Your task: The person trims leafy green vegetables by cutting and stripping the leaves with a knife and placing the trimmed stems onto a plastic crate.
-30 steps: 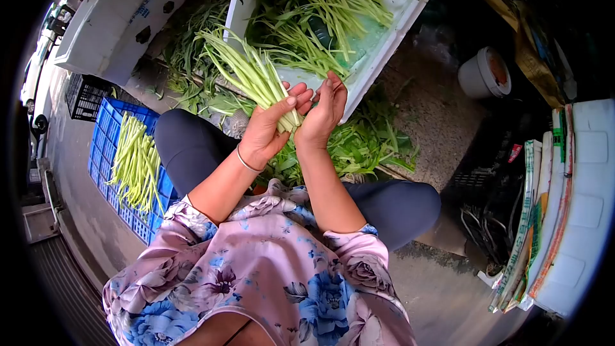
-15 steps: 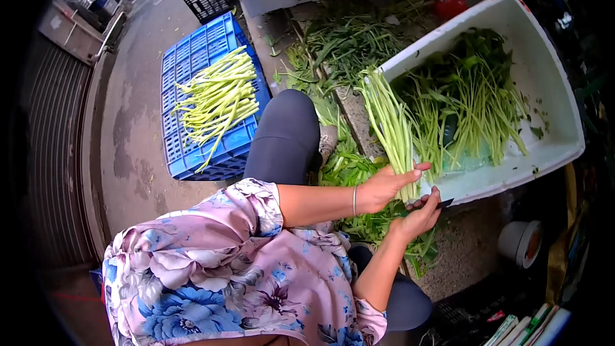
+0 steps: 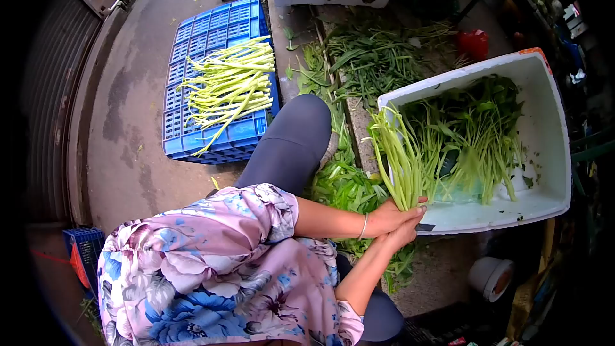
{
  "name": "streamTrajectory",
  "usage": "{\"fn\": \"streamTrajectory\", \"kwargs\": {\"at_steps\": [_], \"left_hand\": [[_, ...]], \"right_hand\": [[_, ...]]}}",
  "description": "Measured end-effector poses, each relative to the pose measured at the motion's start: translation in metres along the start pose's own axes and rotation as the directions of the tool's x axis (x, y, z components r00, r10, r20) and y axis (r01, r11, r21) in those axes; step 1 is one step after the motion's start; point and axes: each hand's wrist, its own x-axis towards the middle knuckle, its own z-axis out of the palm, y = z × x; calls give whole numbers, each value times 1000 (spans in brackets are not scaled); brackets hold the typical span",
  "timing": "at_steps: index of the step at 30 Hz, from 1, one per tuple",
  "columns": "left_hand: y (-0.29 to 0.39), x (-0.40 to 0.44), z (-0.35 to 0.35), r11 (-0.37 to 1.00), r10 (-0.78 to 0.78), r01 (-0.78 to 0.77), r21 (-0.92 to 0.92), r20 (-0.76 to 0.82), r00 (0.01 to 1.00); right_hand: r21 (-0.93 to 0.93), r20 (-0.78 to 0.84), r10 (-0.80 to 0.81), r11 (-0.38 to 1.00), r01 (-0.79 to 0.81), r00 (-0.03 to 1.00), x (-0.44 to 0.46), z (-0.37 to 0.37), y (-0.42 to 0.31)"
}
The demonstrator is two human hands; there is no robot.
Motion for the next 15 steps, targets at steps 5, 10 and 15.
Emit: {"fn": "streamTrajectory", "kwargs": {"at_steps": [5,10,15], "left_hand": [[21,-13,-5,954,-299,297,41,118,947],[2,-29,-37,925,-324,185,331,433,841],[79,-53,-22,684,-720,279,674,564,403]], "right_hand": [[137,102,118,982,-131,988,-1,-3,-9],[24,-198,-75,996,81,977,30,-32,5],[-457,-16,-684,654,603,730,7,-72,-34]]}}
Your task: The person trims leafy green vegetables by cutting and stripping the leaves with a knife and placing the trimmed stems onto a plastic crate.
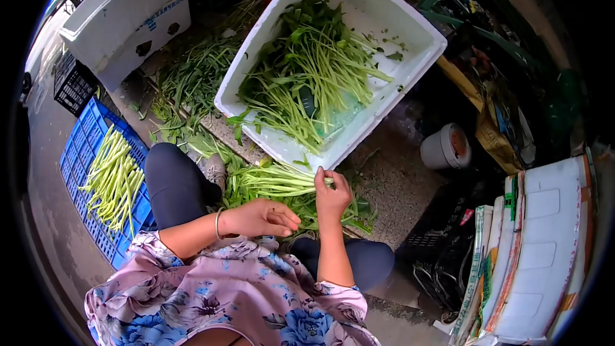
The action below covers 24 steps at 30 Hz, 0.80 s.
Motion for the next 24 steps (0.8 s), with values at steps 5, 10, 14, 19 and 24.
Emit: {"fn": "streamTrajectory", "kwargs": {"at_steps": [5,10,14,19,24], "left_hand": [[50,-1,-8,258,607,35,965,-190,771],[26,29,-23,579,210,-40,815,-101,972],[27,38,-17,676,-75,106,729,-75,994],[30,46,-12,968,16,29,250,-175,984],[35,51,-21,950,143,-49,309,-288,947]], "right_hand": [[151,184,-225,969,198,957,-14,-22,-22],[297,162,-294,925,237,942,-27,-29,-36],[228,255,-313,939,258,915,-35,-37,-18],[414,114,4,909,-52,993,-23,-47,-8],[558,606,278,519,-648,745,-21,-67,5]]}}
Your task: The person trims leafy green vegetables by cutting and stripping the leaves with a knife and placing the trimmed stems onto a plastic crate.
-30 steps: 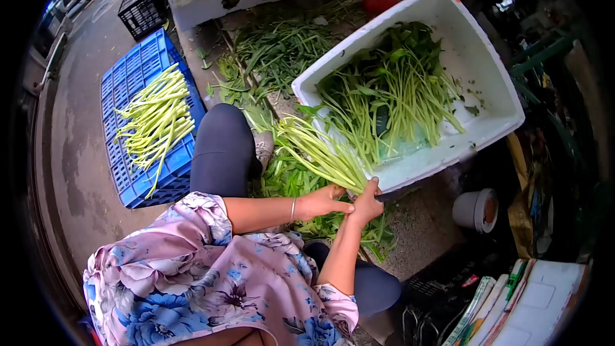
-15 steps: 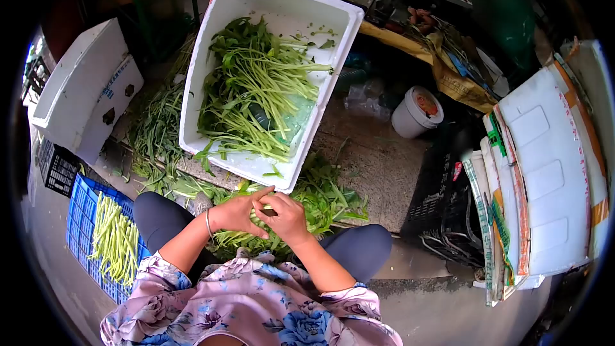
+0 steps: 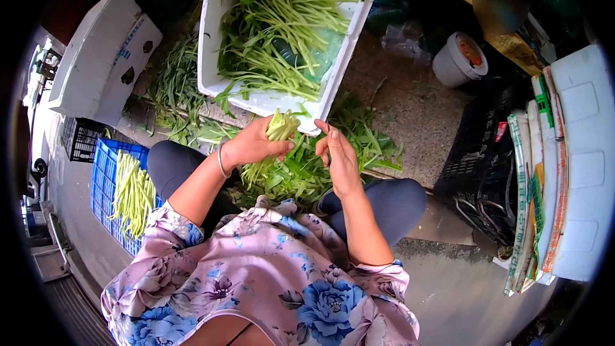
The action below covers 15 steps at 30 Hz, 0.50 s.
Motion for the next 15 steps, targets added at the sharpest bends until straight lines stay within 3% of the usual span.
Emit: {"fn": "streamTrajectory", "kwargs": {"at_steps": [3,10,12,15], "left_hand": [[0,-1,-1,999,47,-47,3,-3,999],[-4,-2,9,977,114,-101,185,-57,992],[0,-4,9,801,263,-160,577,-99,960],[12,-9,12,758,220,-109,643,-94,971]], "right_hand": [[115,200,-32,993,9,979,-12,8,4],[217,214,-62,976,14,975,-11,26,4],[230,210,-37,973,-13,977,-9,28,5],[257,161,-20,966,-22,987,-9,30,7]]}}
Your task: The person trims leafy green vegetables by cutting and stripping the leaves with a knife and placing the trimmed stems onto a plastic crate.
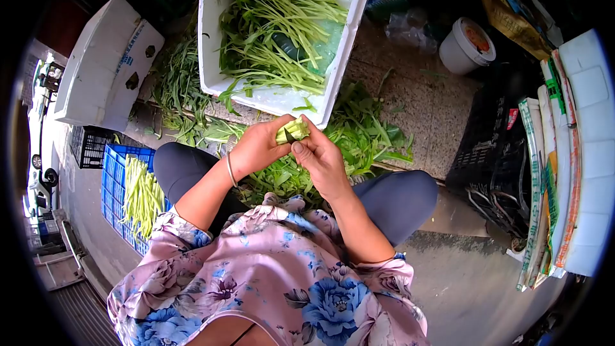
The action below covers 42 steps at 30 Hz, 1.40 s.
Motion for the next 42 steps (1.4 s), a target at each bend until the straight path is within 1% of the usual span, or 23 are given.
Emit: {"fn": "streamTrajectory", "kwargs": {"at_steps": [1,4,6,8,10,11,12,13,15,17,19,21,25,29,32,33,35,36,37,38,40,41,42], "left_hand": [[1,0,0,996,-22,21,82,13,1000],[0,-2,-1,988,-73,67,137,40,997],[1,-1,-2,989,-82,74,130,56,995],[1,-1,-2,989,-92,83,123,72,993],[-1,0,-2,997,-75,73,25,134,988],[-3,0,-2,997,-75,73,25,134,988],[-5,-1,-2,984,-130,152,-88,221,967],[-5,-1,-2,952,-171,238,-191,313,934],[0,-4,-7,926,-185,280,-253,343,921],[0,-7,-8,894,-197,321,-313,369,908],[-4,-5,-5,994,-66,82,-72,208,976],[-12,-3,6,982,-61,31,187,157,986],[2,-4,5,926,-83,15,378,164,983],[7,-8,2,882,-88,-3,471,171,981],[7,-11,3,861,-62,-27,508,158,985],[9,-12,1,862,-65,-23,506,156,986],[14,-12,-9,842,-118,23,539,141,983],[12,-14,-18,850,-59,5,527,87,994],[13,-16,-31,835,-54,33,550,23,998],[15,-19,-50,795,-115,110,596,-30,993],[4,-36,-92,753,-54,172,635,-201,978],[8,-48,-116,675,-116,279,683,-275,954],[0,-64,-139,640,-93,325,697,-349,933]], "right_hand": [[1,0,0,1000,0,1000,0,0,1],[-86,-71,-31,996,25,997,-1,-3,9],[-256,-167,-87,966,42,982,-2,-5,14],[-291,-183,-126,954,69,975,-3,-7,18],[-325,-198,-165,941,94,966,-5,-9,24],[-194,-215,-150,975,109,965,-6,-10,30],[-59,-229,-134,991,123,964,-7,-12,34],[54,-283,-41,997,58,958,-7,-19,35],[67,-382,84,996,-63,920,-12,-32,32],[52,-391,128,992,-117,912,-19,-36,29],[26,-273,83,997,-78,958,-22,-31,24],[-23,-166,22,999,-26,986,-23,-21,16],[-48,-87,68,996,-72,994,-16,-15,15],[1,-159,131,991,-132,979,-13,-19,25],[-17,-192,102,994,-107,976,-12,-21,26],[-35,-224,82,995,-92,971,-13,-22,28],[-52,-379,75,993,-102,922,-11,-31,31],[-67,-417,43,995,-78,908,-12,-35,30],[-82,-438,25,994,-68,899,-13,-38,28],[-89,-453,44,992,-94,890,-16,-39,25],[-104,-459,96,982,-161,883,-18,-41,21],[-110,-460,123,975,-194,879,-17,-43,23],[-106,-441,162,967,-230,883,-17,-46,26]]}}
